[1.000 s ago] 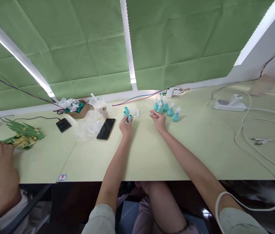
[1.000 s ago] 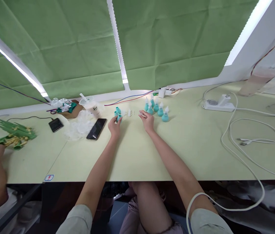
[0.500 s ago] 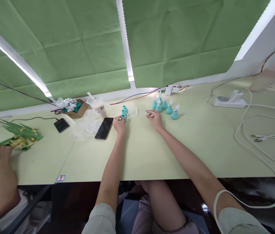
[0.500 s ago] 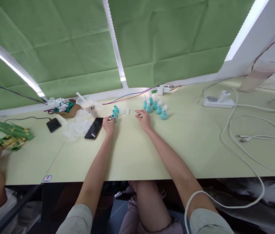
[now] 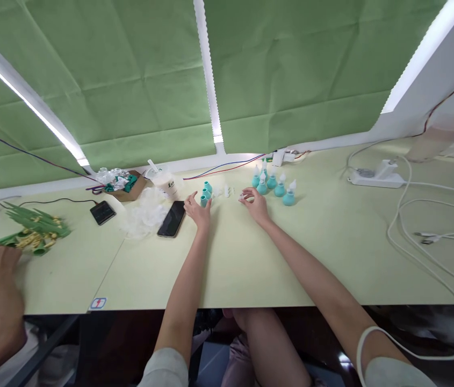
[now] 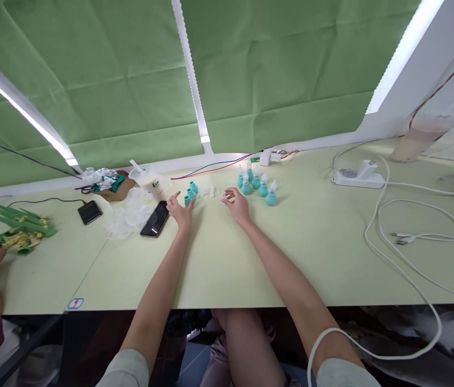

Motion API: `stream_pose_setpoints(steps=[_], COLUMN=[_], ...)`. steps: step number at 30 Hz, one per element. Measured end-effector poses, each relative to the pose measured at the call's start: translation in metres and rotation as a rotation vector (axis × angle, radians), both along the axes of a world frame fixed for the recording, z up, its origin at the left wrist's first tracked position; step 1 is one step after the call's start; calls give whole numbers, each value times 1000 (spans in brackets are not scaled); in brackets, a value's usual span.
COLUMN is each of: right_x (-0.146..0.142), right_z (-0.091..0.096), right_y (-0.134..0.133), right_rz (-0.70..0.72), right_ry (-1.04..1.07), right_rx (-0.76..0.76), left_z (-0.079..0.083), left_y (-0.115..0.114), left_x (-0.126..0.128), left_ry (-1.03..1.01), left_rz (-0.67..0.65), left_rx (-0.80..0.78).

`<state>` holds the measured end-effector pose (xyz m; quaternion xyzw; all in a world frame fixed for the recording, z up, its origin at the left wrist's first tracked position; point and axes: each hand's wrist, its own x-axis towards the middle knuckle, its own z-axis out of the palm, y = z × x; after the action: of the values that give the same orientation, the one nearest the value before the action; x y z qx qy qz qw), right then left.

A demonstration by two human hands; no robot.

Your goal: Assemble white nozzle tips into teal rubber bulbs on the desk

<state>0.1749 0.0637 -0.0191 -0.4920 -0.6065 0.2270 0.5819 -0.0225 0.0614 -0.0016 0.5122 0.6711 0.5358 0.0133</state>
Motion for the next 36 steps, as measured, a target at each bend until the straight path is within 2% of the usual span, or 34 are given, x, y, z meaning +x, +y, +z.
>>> stream_pose_setpoints(steps=[1,3,6,8,12,17,24,32,36], right_x=[-2,-6,-14,-17,-14,-9,-13,-10,-7], right_z=[1,2,5,6,9,10,10,10,10], right_y=[-2,-8,-16,-20,-19,-16,-21,-17,-15], right_rz=[-2,18,71,81,28,8,31,15,83], right_ry=[-31,-126,-241,-251,-151,-168,-293,-357,-405], right_rx=[10,41,88,113,176,188,247,185,174], left_z=[2,5,2,-1,-7,-12,-14,-8,-7], left_y=[-4,-10,-16,-15,-7,1,-1,-5,-7], left_x=[4,13,28,33,31,26,29,30,29], left_ry=[41,98,43,-94,-417,-563,-635,-591,-549], left_rz=[-70,-310,-661,-764,-787,-869,-916,-890,-861], left_rx=[51,91,-7,-73,-128,-136,-169,-205,-210])
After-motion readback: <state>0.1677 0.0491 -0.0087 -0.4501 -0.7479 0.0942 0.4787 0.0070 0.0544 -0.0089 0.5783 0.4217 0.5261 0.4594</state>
